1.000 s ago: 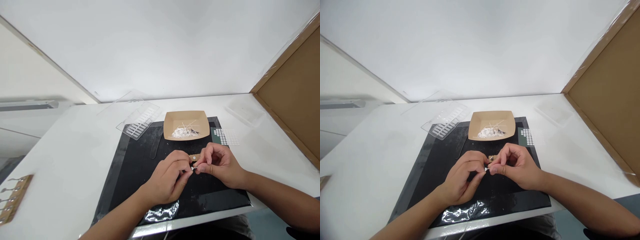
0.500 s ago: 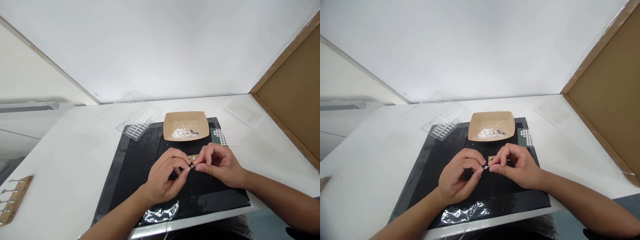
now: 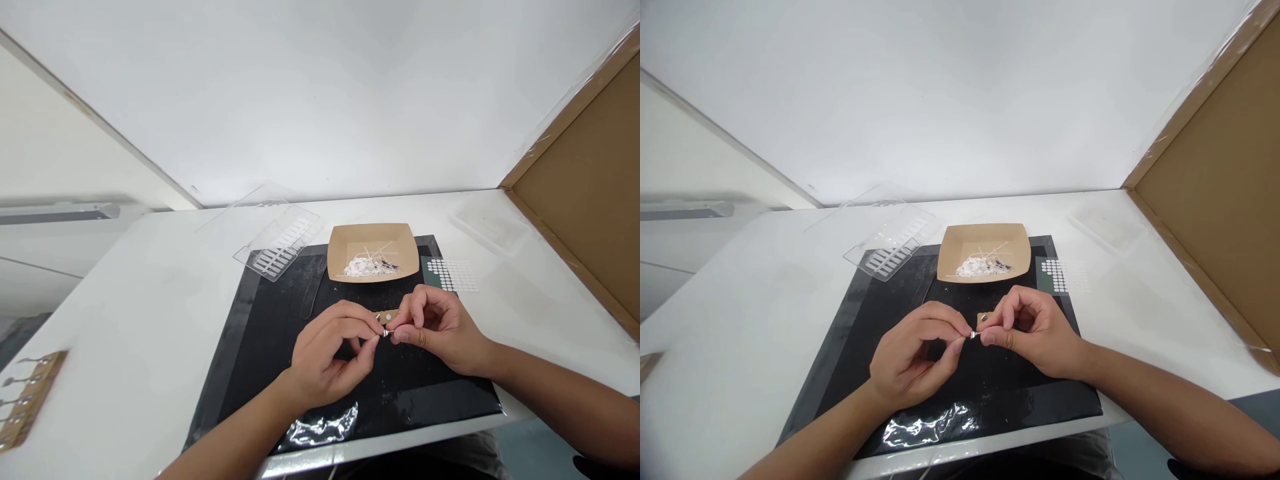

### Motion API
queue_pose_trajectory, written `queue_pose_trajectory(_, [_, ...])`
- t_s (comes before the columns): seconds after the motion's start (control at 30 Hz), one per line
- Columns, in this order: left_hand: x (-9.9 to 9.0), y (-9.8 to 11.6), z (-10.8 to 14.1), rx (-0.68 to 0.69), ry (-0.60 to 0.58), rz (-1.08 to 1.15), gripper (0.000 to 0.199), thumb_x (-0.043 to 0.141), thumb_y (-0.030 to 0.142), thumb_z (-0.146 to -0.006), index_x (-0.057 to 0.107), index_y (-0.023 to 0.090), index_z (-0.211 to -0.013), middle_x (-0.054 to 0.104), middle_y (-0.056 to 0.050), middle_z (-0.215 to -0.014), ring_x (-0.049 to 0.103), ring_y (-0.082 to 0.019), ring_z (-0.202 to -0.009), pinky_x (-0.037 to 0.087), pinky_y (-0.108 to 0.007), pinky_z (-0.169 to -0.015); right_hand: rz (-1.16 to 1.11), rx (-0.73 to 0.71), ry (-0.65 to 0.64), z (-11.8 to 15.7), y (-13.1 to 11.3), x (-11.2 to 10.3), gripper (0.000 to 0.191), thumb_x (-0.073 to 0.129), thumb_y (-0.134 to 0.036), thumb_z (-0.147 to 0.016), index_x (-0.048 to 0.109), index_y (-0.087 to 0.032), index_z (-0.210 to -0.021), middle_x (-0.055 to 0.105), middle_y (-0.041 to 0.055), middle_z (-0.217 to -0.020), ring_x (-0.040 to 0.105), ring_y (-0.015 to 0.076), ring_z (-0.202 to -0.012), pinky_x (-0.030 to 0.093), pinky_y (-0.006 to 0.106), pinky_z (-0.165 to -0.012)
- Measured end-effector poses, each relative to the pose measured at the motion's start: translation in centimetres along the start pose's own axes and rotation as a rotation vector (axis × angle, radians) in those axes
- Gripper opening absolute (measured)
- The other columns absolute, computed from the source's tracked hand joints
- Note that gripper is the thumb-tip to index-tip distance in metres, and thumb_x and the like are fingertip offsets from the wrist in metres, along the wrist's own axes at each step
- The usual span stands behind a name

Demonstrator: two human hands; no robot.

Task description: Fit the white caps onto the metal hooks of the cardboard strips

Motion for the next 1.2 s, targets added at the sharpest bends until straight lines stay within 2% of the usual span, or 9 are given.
queue_pose_trajectory(0.3, [0.0,0.09,0.13,0.087,-0.019,-0.065,0.022,0.07,0.001,-0.089,0.065,0.019,-0.102,0.078,-0.006,-0.092,0.075,-0.017,-0.083,0.064,-0.027,-0.069,-0.021,0.024,0.062,-0.1,-0.1,0.1,0.036,0.09,-0.022,-0.088,0.055,-0.021,-0.076,0.08,0.0006,-0.087,0.08,0.0127,-0.08,0.066,0.026,-0.083])
queue_pose_trajectory(0.53, [0.0,-0.29,0.01,0.049,0.012,-0.016,0.026,0.08,-0.001,-0.086,0.065,0.018,-0.095,0.08,-0.005,-0.093,0.077,-0.015,-0.084,0.066,-0.026,-0.073,-0.003,0.013,0.105,-0.13,-0.24,-0.07,0.04,0.093,-0.023,-0.083,0.054,-0.022,-0.075,0.075,-0.0021,-0.08,0.08,0.0153,-0.082,0.067,0.029,-0.082])
queue_pose_trajectory(0.8, [0.22,-0.61,0.21,-0.033,0.006,-0.04,0.026,0.08,0.003,-0.088,0.064,0.019,-0.103,0.078,-0.004,-0.09,0.073,-0.012,-0.076,0.056,-0.016,-0.052,0.098,-0.017,0.112,0.2,-0.01,-0.32,0.039,0.092,-0.026,-0.084,0.054,-0.022,-0.076,0.075,0.0005,-0.084,0.081,0.0183,-0.087,0.068,0.031,-0.082])
queue_pose_trajectory(1.03, [0.4,-0.64,0.42,-0.032,0.018,-0.076,0.029,0.079,0.003,-0.084,0.063,0.019,-0.102,0.074,-0.003,-0.087,0.068,-0.011,-0.071,0.053,-0.015,-0.05,0.267,-0.107,0.056,0.3,-0.52,-0.2,0.036,0.089,-0.023,-0.087,0.056,-0.022,-0.075,0.078,0.0032,-0.09,0.08,0.0175,-0.09,0.067,0.029,-0.081])
queue_pose_trajectory(1.2, [0.51,-0.51,0.48,-0.018,0.013,-0.101,0.028,0.077,0.002,-0.082,0.061,0.02,-0.097,0.071,-0.002,-0.084,0.064,-0.011,-0.069,0.051,-0.016,-0.05,0.264,-0.13,0.029,0.31,-0.78,0.1,0.033,0.088,-0.021,-0.087,0.057,-0.023,-0.076,0.079,0.0026,-0.091,0.08,0.0169,-0.089,0.068,0.029,-0.082])
Point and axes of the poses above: each hand's wrist, its own z-axis away from the middle knuckle, its own x-axis out of the palm, y = z × x, the point moved 5 cm from there along -z, towards the middle knuckle
